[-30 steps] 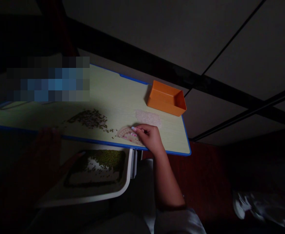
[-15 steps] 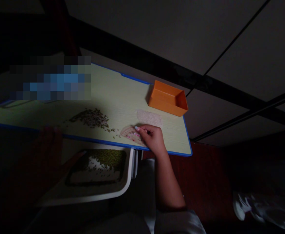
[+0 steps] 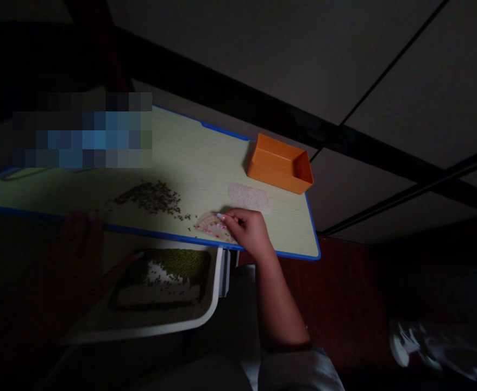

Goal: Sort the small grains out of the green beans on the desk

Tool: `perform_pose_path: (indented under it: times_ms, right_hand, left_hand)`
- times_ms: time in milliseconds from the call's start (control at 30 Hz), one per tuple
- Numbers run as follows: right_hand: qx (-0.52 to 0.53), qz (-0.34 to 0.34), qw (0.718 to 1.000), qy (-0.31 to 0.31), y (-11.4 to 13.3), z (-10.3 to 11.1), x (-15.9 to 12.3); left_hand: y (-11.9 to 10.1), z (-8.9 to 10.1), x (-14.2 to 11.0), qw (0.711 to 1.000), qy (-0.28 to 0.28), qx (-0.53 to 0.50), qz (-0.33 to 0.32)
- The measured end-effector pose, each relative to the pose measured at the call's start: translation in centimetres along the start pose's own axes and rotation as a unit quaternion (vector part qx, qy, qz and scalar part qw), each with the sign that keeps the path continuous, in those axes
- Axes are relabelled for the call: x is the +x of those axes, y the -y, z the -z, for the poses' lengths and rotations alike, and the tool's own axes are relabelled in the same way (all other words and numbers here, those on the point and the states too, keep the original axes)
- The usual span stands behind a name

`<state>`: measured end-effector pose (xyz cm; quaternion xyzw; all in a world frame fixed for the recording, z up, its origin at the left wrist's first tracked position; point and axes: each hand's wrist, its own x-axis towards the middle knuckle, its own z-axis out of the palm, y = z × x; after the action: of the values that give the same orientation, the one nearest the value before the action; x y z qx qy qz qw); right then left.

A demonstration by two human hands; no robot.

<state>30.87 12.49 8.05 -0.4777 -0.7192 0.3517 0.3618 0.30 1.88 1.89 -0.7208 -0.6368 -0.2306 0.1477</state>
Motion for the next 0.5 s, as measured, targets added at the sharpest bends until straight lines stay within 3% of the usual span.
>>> perform_pose_path:
  times_ms: [267, 500]
  right_hand:
    - [0.012, -0.021, 0.998, -0.059, -0.09, 0.27, -0.13]
    - [0.021, -0.041, 0.997, -0.06, -0.17, 0.17, 0.05]
  left_hand:
    - [-0.16, 0.34, 0.07, 1.0, 0.0, -0.002, 0.013]
    - [-0.14, 0.34, 0.07, 1.0, 0.024, 0.0, 0.019]
